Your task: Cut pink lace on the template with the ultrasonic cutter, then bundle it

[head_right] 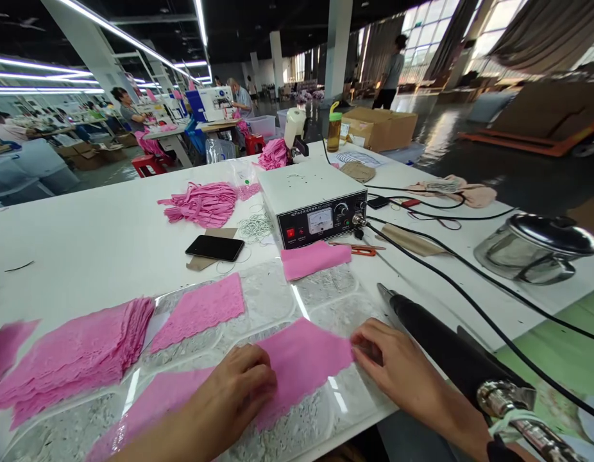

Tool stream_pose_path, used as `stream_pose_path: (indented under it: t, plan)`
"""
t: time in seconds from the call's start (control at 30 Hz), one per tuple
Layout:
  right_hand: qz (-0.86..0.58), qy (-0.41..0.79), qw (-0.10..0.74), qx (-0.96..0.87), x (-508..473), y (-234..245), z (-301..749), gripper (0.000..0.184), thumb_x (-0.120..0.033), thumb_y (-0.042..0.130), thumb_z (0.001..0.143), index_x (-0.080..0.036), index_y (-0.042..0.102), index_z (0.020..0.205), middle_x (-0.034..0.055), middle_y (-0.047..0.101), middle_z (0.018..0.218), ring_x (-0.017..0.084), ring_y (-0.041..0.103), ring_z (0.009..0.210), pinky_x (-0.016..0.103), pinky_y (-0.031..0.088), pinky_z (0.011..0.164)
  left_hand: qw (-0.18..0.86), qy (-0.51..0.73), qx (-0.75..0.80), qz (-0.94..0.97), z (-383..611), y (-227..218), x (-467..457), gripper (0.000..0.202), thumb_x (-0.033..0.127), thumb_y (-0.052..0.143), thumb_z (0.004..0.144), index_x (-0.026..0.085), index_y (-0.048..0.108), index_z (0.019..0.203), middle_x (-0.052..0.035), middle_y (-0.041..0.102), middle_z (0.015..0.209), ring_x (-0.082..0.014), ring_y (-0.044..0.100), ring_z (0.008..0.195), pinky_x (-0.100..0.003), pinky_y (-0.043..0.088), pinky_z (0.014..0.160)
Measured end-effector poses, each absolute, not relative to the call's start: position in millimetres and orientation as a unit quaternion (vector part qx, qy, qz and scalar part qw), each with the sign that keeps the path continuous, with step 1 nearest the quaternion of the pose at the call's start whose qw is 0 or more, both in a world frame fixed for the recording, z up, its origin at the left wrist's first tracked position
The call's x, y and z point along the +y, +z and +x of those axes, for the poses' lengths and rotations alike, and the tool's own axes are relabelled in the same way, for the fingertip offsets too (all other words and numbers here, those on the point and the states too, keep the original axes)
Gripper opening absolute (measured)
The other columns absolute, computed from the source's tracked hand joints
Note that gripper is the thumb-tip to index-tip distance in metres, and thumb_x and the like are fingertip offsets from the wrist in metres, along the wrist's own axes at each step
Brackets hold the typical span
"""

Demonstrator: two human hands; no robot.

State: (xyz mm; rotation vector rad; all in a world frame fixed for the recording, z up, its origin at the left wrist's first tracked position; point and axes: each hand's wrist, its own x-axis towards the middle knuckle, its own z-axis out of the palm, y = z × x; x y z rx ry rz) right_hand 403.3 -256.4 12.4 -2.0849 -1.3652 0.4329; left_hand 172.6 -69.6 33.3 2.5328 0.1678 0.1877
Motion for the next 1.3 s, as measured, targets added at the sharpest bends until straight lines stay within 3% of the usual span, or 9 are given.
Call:
stream_pose_path:
  t: [0.2,0.53,0.7,0.93,1.03,1.13,1.3]
  plan:
    - [-0.794,0.198,0.271,-0.507,-252.6,13.5,405.4,0.018,-0.031,0.049,0.089,-0.023,0.056,0.074,0.0003,0.058,0.073,0.015,0.052,0.061,0.028,0.041,0.054,0.244,0.067,0.045,0.967,173.0,27.6,-73.5,0.021,0.012,0.044,0.095,0.017,0.062,0.086,-0.0055,0.060,0.089,-0.0179,0.057,0.079,-0.033,0.046,0.072]
    - [-0.794,0.177,0.285,-0.507,-249.5,16.6,403.5,0.021,-0.031,0.045,0.090,-0.023,0.051,0.072,-0.0003,0.055,0.070,0.014,0.049,0.059,0.028,0.039,0.054,0.223,-0.042,0.058,0.972,187.2,43.9,-71.7,0.019,0.011,0.053,0.090,0.017,0.062,0.075,-0.0035,0.061,0.086,-0.0167,0.059,0.076,-0.033,0.046,0.074]
    - [-0.790,0.171,0.284,-0.516,-246.6,14.1,403.4,0.021,-0.028,0.046,0.088,-0.023,0.049,0.068,-0.0006,0.053,0.067,0.014,0.048,0.057,0.029,0.037,0.053,0.224,-0.074,0.068,0.969,191.7,48.8,-71.0,0.016,0.012,0.053,0.090,0.017,0.063,0.078,-0.0039,0.062,0.090,-0.0176,0.060,0.079,-0.034,0.047,0.076]
    - [-0.782,0.151,0.320,-0.513,-249.7,13.3,400.8,0.023,-0.029,0.044,0.093,-0.023,0.051,0.073,0.0001,0.053,0.072,0.015,0.050,0.062,0.028,0.041,0.055,0.224,-0.105,0.067,0.967,193.8,59.1,-70.5,0.017,0.011,0.054,0.089,0.017,0.065,0.078,-0.0047,0.064,0.089,-0.0193,0.063,0.081,-0.034,0.049,0.078]
    - [-0.772,0.129,0.353,-0.513,-249.8,14.9,399.6,0.023,-0.030,0.045,0.093,-0.023,0.052,0.073,-0.0001,0.053,0.071,0.015,0.051,0.061,0.027,0.042,0.055,0.244,-0.102,0.058,0.963,204.1,64.3,-67.0,0.019,0.009,0.055,0.087,0.016,0.068,0.076,-0.0052,0.066,0.084,-0.0195,0.064,0.076,-0.031,0.050,0.070]
    - [-0.764,0.121,0.368,-0.516,-248.5,18.3,399.3,0.022,-0.030,0.044,0.094,-0.023,0.053,0.075,-0.0005,0.054,0.071,0.014,0.053,0.061,0.027,0.044,0.055,0.272,-0.078,0.055,0.957,227.0,68.2,-64.1,0.020,0.009,0.053,0.089,0.016,0.072,0.084,-0.0056,0.068,0.092,-0.0168,0.065,0.076,-0.025,0.050,0.067]
    - [-0.766,0.139,0.350,-0.522,-248.2,21.2,402.7,0.019,-0.029,0.044,0.093,-0.024,0.054,0.078,-0.0018,0.058,0.069,0.013,0.054,0.057,0.026,0.044,0.051,0.307,-0.055,0.024,0.950,274.9,66.5,-70.7,0.029,0.007,0.056,0.086,0.015,0.068,0.111,-0.0051,0.068,0.113,-0.0167,0.064,0.101,-0.023,0.049,0.088]
